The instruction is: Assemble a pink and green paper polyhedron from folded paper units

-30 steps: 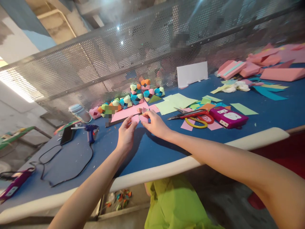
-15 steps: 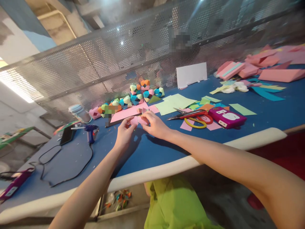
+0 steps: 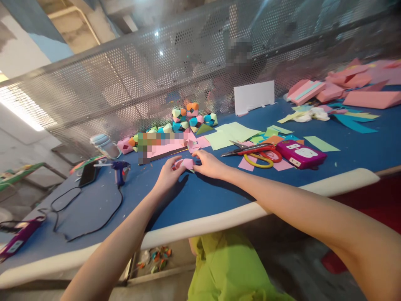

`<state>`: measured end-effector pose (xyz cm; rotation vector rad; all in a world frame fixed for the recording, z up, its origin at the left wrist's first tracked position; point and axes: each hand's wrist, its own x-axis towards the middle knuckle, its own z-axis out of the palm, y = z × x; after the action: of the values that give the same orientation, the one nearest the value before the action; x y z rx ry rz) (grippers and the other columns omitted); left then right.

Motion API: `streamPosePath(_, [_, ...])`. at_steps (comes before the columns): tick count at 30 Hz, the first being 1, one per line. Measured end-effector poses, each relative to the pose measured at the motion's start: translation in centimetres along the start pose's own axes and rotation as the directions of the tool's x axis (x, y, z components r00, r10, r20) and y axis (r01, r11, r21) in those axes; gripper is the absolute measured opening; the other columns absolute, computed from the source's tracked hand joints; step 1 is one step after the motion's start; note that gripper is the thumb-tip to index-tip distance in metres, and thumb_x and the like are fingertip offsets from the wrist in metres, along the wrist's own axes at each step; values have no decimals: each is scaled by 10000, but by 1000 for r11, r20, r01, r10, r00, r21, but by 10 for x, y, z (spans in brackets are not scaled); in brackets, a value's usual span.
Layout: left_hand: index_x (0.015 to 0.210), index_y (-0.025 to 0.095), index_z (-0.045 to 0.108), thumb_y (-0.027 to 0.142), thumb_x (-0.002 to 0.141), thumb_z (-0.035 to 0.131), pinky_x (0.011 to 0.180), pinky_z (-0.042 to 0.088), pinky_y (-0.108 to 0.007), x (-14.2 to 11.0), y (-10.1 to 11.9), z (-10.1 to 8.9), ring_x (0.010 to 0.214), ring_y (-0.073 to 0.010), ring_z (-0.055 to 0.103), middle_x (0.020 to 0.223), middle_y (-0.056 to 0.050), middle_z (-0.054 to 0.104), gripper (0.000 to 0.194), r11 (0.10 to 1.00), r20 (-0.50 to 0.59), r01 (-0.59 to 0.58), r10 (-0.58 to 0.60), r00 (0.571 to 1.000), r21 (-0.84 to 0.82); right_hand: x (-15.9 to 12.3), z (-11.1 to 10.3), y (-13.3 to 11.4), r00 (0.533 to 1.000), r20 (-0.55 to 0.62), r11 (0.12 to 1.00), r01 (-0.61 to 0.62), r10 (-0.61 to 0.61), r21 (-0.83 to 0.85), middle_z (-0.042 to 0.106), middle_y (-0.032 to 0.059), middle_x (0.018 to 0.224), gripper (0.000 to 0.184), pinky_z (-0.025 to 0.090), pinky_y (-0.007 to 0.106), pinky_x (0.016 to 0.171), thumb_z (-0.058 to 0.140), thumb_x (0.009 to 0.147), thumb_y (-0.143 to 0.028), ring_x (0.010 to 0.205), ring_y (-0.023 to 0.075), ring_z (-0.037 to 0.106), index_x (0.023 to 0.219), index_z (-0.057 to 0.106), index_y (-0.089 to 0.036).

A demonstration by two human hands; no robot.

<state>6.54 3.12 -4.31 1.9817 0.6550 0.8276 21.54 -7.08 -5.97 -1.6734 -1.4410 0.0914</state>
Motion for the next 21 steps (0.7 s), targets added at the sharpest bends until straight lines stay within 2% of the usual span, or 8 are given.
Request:
streamPosePath(3, [1013,164,708,258,648,716,911,447,-395,1,-2,0,944,-250,632,1021,-119,705,377,999,-9,-3,3,1000,40,0,-1,0,999,36,999,-37,37,-2,686,145,1071,248,501,394,858,676,754,-145,966,250,659,993,611,-140])
streamPosePath(8, [873,185,740,196,641,675,923,434,-412,2,-5,2,877,-248,632,938,-105,721,241,999,-13,2,-1,1000,36,-1,1,-2,995,78,997,-67,65,25,731,85,930,145,518,302,758,638,782,-94,851,199,694,907,625,-167])
streamPosePath(16, [845,183,742,161,596,685,898,446,-410,4,-6,3,854,-247,632,900,-101,723,256,1000,-49,8,-8,999,-3,0,0,-5,995,71,997,-75,73,29,734,83,938,178,528,306,767,645,769,-92,849,195,695,931,639,-164])
streamPosePath(21, [870,181,733,131,581,676,917,433,-405,8,-4,-2,933,-261,625,995,-116,707,299,999,-131,-1,-4,991,-38,8,-13,-5,993,13,993,-117,118,-28,700,117,1085,290,527,309,805,581,776,-84,899,187,688,1057,622,-139])
